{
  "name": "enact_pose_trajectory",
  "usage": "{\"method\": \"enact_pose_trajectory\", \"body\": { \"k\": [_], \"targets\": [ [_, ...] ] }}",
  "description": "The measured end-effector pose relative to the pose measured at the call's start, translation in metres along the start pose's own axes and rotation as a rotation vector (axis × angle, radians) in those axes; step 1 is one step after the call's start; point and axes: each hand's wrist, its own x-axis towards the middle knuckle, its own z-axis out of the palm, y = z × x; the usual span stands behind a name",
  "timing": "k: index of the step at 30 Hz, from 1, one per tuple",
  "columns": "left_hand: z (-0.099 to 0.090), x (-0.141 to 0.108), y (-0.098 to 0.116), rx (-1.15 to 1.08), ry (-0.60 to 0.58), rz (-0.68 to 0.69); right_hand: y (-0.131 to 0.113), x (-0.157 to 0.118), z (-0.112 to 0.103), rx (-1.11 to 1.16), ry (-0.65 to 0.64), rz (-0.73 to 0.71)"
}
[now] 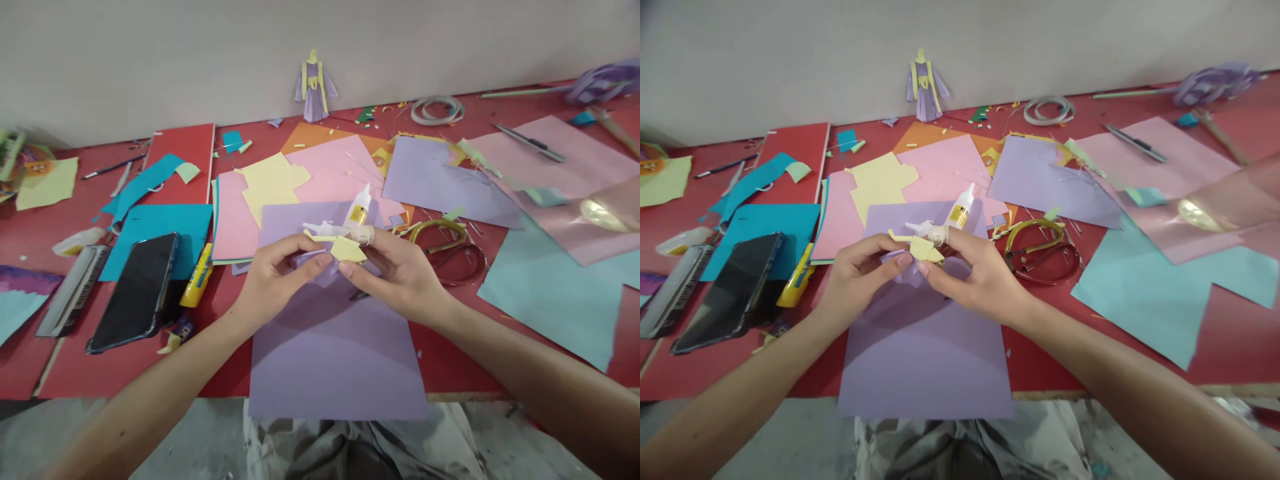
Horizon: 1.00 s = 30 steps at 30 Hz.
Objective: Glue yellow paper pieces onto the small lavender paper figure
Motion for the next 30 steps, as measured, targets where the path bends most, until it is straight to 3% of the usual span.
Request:
{"method": "enact_pose_trajectory", "body": {
  "k": [30],
  "targets": [
    [0.0001,0.0069,0.0044,-0.034,-0.183,-0.125,-0.0046,0.0018,-0.0033,-0.122,-0.044,0.040]
  ]
}}
